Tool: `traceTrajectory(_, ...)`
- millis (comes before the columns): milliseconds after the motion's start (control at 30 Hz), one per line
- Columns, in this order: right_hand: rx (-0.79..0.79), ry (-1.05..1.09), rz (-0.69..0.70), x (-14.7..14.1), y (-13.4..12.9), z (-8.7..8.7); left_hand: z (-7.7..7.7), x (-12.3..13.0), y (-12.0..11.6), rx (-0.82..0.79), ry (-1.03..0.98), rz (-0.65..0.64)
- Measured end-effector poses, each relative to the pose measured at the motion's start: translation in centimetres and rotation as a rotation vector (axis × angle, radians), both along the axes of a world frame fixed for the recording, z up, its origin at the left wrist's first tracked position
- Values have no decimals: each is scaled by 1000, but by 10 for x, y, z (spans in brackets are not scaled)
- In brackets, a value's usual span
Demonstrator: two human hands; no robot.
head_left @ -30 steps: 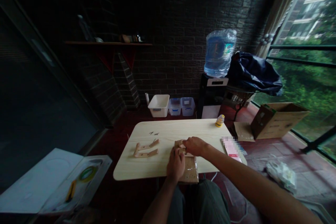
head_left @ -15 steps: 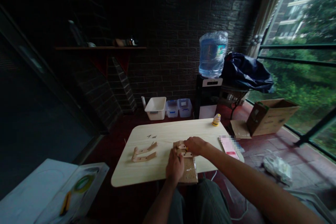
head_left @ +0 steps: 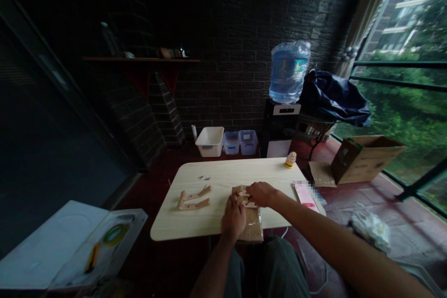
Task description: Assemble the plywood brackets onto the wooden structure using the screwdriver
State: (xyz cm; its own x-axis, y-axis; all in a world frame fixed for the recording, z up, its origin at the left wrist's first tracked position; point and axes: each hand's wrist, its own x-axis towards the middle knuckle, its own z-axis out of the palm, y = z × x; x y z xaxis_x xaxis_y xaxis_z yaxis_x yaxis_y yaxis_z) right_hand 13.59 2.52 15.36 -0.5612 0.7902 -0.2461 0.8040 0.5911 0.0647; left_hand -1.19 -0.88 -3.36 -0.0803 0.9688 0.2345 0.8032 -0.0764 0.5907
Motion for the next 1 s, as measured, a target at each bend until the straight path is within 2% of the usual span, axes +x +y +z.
traceTrajectory(233, -54, 38, -135, -1, 1, -7, 9, 2, -2, -57, -9, 21)
traceTrajectory(467, -10, -4, -7, 0, -4, 2, 9, 2, -2, -86, 14, 20)
traceTrajectory(533, 8, -11, -8, 0, -5, 3, 8, 2, -2, -75, 16, 25)
traceTrajectory(800, -22, 68, -211, 2, -6, -13, 7, 2, -2, -60, 12, 21)
traceTrajectory(900, -41, 88, -164, 3, -6, -11, 7, 2, -1, -38, 5, 3)
traceTrajectory(1000, -22, 62, -49, 3, -7, -4, 8, 1, 0, -54, -5, 11)
